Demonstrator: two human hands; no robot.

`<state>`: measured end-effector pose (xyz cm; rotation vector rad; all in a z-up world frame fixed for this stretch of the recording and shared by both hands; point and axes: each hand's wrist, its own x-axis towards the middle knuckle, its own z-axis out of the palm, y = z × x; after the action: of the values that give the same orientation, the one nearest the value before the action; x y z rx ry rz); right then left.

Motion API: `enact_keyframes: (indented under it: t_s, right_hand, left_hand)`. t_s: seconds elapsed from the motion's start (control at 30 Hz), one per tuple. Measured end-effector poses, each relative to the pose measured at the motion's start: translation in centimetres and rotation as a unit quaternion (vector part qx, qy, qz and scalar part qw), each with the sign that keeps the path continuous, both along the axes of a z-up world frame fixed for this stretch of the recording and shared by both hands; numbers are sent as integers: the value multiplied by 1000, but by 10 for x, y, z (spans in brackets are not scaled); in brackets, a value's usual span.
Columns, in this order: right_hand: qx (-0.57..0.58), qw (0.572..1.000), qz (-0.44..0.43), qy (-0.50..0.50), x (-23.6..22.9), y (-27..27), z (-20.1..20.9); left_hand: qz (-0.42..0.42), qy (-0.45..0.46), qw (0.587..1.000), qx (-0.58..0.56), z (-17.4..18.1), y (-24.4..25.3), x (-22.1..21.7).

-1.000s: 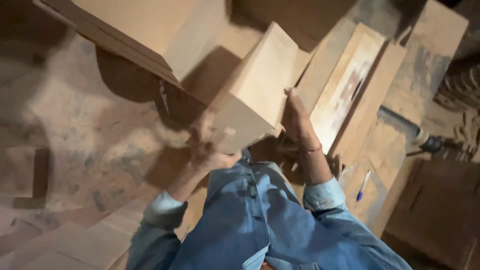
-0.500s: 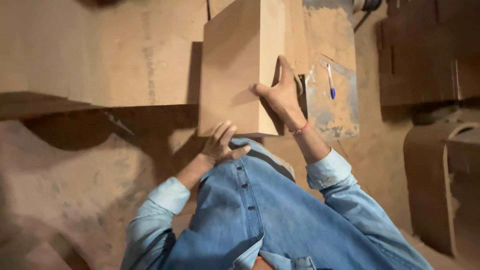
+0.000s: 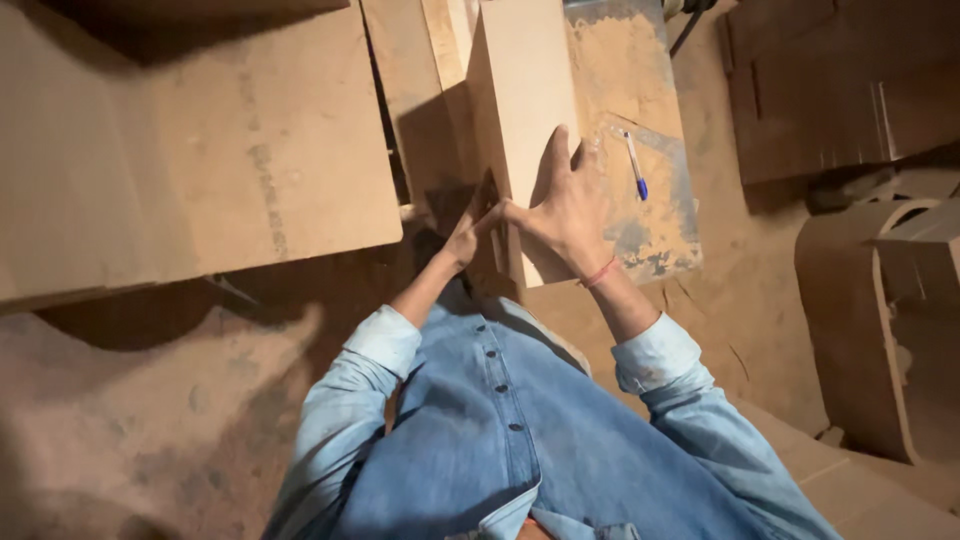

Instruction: The person is sanding a piece of wood by hand. They are holding the wood with both hands and rubbing it against a sanding machine.

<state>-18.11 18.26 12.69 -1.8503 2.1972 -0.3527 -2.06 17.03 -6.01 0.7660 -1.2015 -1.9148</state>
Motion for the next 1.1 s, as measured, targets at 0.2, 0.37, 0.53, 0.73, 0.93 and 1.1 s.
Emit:
enact_keyframes:
  t_s: [0.2,0.37,0.53,0.73,0.93,1.1]
  right_hand:
    - [-8,999,46,16,-10,-42,8]
    - [2,999,48,4,-7,-87,14]
    - [49,998,43,0,-9,-134,13]
    - [-77,991,103,28,-18,-222,-20]
    - [-135,984,114,31,-20,-346,-39]
    - [-146,982,120,-14,-16,-418,-41]
  left_hand:
    - [-20,-16,1000,-15,4,-37,-6]
    - [-4,11,1000,-15,-38,-64,-4]
    - [-7,-63,998,-24,-94,-105,-4]
    - [-2,-20,999,36,-103,-203,-9]
    - [50,-129,989,-53,-64,-332,-10]
    - [43,-78,996,-6,-42,-408,-10]
